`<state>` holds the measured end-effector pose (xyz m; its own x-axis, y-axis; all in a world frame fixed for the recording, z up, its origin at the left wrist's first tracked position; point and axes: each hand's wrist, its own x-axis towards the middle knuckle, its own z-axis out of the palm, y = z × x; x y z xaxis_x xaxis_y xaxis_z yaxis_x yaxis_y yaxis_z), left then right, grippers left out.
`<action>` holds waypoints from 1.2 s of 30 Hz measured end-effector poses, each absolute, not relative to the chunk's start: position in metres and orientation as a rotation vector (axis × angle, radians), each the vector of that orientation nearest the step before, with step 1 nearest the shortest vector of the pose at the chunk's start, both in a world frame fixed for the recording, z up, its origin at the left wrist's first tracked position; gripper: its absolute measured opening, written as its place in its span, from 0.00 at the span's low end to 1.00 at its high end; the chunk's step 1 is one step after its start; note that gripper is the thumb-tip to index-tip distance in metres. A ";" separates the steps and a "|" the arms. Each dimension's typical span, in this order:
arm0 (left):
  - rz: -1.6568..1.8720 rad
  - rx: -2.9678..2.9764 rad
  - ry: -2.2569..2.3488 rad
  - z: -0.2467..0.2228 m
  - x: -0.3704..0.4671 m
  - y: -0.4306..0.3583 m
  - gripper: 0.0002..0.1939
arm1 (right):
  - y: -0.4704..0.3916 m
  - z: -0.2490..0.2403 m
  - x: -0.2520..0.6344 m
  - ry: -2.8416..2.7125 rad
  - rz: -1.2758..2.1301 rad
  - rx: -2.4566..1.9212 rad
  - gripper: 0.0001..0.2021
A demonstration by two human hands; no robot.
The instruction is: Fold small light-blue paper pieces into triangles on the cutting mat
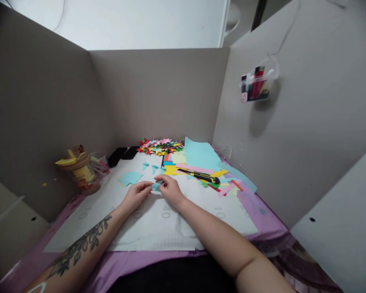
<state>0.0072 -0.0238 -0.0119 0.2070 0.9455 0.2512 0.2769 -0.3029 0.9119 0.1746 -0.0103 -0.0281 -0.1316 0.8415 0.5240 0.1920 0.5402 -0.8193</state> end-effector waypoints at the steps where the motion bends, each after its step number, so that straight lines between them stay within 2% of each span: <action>1: 1.121 1.764 1.160 -0.012 0.007 -0.024 0.11 | -0.011 -0.028 0.174 -1.652 0.697 -0.901 0.14; 7: 1.119 1.832 1.213 -0.016 0.007 -0.024 0.11 | -0.012 -0.026 0.173 -1.619 0.749 -0.965 0.05; 9: 1.113 1.779 1.241 -0.016 0.007 -0.023 0.11 | -0.010 -0.027 0.174 -1.560 0.848 -0.946 0.07; 14: 1.154 1.560 1.291 -0.013 0.006 -0.022 0.15 | -0.002 -0.031 0.173 -1.174 1.353 -0.889 0.14; 18: 1.150 1.569 1.255 -0.011 0.007 -0.023 0.16 | -0.003 -0.030 0.172 -0.993 1.719 -0.848 0.08; 22: 1.132 1.660 1.276 -0.012 0.007 -0.024 0.15 | -0.006 -0.027 0.173 -0.939 1.935 -0.767 0.09; 28: 1.144 1.692 1.322 -0.014 0.007 -0.021 0.14 | -0.004 -0.029 0.176 -0.837 2.037 -0.690 0.10; 36: 1.129 1.710 1.321 -0.015 0.006 -0.021 0.14 | -0.003 -0.035 0.174 -0.898 2.002 -0.704 0.12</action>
